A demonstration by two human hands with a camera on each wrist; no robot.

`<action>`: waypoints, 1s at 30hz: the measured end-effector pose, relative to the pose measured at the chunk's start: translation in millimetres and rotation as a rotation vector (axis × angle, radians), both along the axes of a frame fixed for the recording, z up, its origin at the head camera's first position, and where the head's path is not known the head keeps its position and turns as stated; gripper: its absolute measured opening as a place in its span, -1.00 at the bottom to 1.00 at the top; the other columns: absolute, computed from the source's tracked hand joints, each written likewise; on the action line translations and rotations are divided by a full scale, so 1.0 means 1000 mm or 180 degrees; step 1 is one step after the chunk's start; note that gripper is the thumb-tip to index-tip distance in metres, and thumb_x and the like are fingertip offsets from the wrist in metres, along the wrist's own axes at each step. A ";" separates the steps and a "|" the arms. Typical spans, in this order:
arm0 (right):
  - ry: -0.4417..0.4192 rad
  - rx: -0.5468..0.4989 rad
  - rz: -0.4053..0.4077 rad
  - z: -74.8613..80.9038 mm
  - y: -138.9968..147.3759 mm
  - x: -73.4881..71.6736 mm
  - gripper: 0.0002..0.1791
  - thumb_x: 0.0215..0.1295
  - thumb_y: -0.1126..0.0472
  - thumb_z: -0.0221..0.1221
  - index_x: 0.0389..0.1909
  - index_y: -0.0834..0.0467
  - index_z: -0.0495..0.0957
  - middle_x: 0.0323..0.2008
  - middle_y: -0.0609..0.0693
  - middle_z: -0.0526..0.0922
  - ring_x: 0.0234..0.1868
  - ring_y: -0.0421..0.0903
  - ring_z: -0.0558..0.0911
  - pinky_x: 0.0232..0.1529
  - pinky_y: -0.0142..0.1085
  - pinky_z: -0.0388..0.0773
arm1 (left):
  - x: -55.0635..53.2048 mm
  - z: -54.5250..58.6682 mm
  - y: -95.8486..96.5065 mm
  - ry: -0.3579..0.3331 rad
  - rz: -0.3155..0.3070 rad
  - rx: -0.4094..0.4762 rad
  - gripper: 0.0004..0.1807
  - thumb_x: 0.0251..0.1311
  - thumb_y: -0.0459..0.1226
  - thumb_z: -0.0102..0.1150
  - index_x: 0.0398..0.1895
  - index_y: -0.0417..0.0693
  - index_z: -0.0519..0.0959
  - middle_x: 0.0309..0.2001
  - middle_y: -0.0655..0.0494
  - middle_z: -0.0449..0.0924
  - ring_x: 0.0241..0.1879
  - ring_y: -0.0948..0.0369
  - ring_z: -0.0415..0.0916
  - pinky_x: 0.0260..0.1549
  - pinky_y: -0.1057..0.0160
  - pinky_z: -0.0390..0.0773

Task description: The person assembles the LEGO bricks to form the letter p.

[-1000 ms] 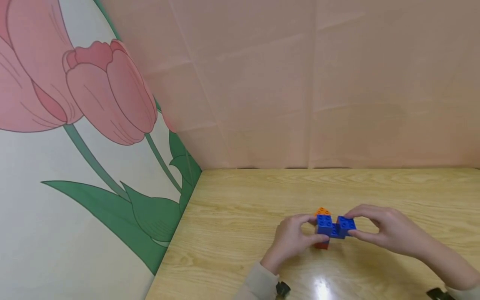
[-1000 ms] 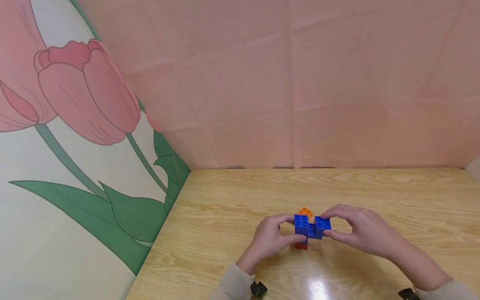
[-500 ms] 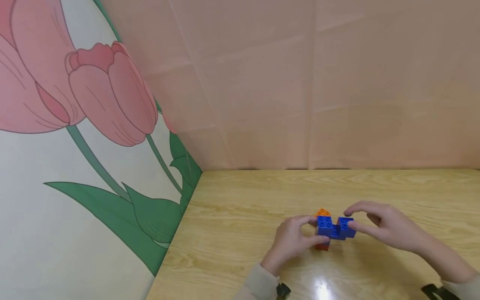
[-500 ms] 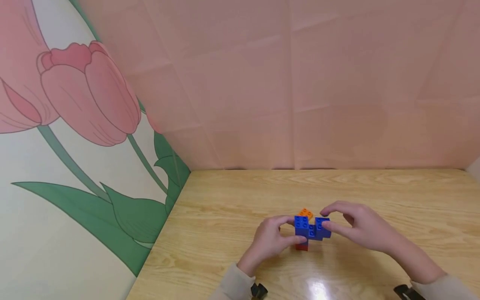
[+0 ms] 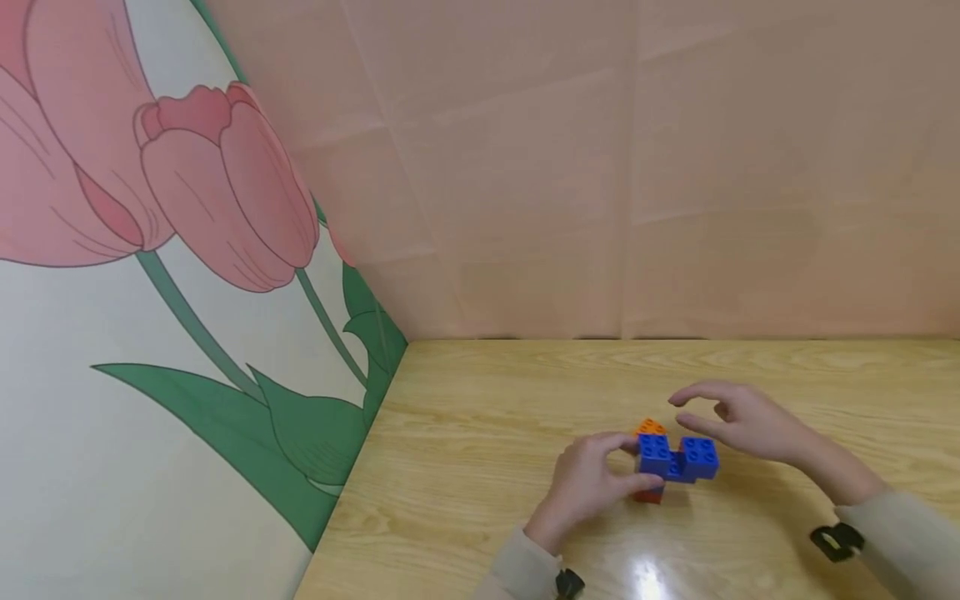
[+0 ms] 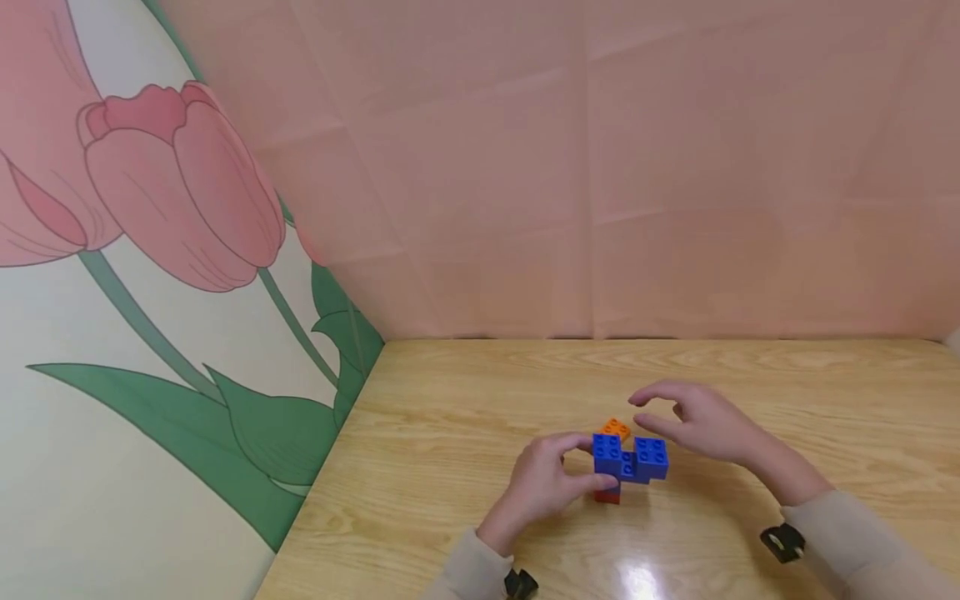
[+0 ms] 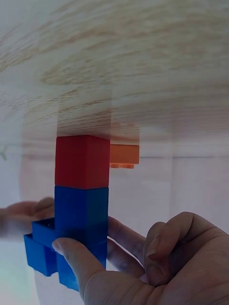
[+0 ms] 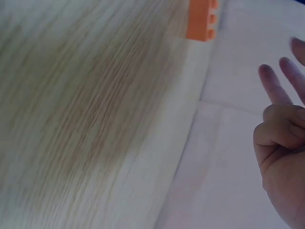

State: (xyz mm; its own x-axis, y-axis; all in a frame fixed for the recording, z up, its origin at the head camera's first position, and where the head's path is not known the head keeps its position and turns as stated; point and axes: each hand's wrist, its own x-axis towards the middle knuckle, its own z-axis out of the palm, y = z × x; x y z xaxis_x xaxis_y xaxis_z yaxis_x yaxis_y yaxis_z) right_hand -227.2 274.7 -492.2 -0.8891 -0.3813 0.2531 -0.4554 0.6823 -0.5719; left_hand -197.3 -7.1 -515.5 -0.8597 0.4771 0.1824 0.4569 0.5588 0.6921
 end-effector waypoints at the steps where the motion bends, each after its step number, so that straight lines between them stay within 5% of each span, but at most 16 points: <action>1: 0.0018 0.0106 0.0043 -0.003 0.000 -0.004 -0.72 0.43 -0.06 0.33 0.10 -0.17 0.67 0.08 -0.16 0.71 0.00 -0.05 0.69 -0.16 -0.05 0.67 | 0.000 0.000 0.000 0.0003 -0.0003 0.0007 -0.57 0.16 0.21 0.43 0.02 0.30 0.72 -0.06 0.58 0.66 0.07 0.44 0.58 -0.01 0.34 0.54; 3: 0.0039 0.0200 0.0141 -0.008 -0.001 -0.011 -0.66 0.38 -0.08 0.36 0.11 -0.14 0.68 0.09 -0.16 0.71 0.13 0.07 0.65 -0.08 0.09 0.65 | 0.000 0.000 0.000 0.0018 -0.0001 0.0011 -0.57 0.16 0.21 0.43 0.01 0.31 0.72 -0.07 0.57 0.67 0.07 0.44 0.58 -0.03 0.34 0.54; 14: -0.0218 0.0402 0.0737 -0.025 -0.006 -0.032 -0.51 0.36 -0.05 0.38 0.24 0.02 0.63 0.19 -0.02 0.67 0.19 0.21 0.62 0.03 0.25 0.58 | -0.002 -0.001 0.002 0.0088 -0.0017 0.0035 -0.59 0.16 0.20 0.45 0.00 0.30 0.72 -0.07 0.60 0.65 0.04 0.47 0.58 -0.06 0.38 0.54; 22: -0.0237 0.0495 0.0904 -0.030 -0.010 -0.038 -0.53 0.38 0.24 0.35 0.30 0.09 0.61 0.22 0.01 0.66 0.24 0.22 0.60 0.13 0.26 0.50 | -0.003 -0.002 0.001 0.0058 -0.0043 0.0021 -0.58 0.18 0.21 0.42 0.02 0.31 0.71 -0.07 0.60 0.65 0.05 0.46 0.58 -0.03 0.35 0.54; 30: -0.0185 0.0465 0.0941 -0.032 -0.013 -0.040 -0.66 0.43 0.22 0.32 0.18 0.11 0.68 0.12 0.03 0.72 0.17 0.24 0.64 0.11 0.31 0.50 | -0.004 -0.002 0.003 0.0029 -0.0019 0.0018 -0.58 0.18 0.22 0.41 0.02 0.33 0.71 -0.08 0.61 0.64 0.05 0.47 0.57 -0.03 0.34 0.54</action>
State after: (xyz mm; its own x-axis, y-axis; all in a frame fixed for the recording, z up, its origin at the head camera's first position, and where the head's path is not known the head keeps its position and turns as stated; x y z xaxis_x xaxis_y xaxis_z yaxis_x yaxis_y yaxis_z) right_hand -266.8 261.9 -524.3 -0.7459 -0.6535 0.1288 -0.6154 0.6022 -0.5086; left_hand -201.7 -4.4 -518.0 -0.8552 0.4811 0.1928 0.4664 0.5523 0.6910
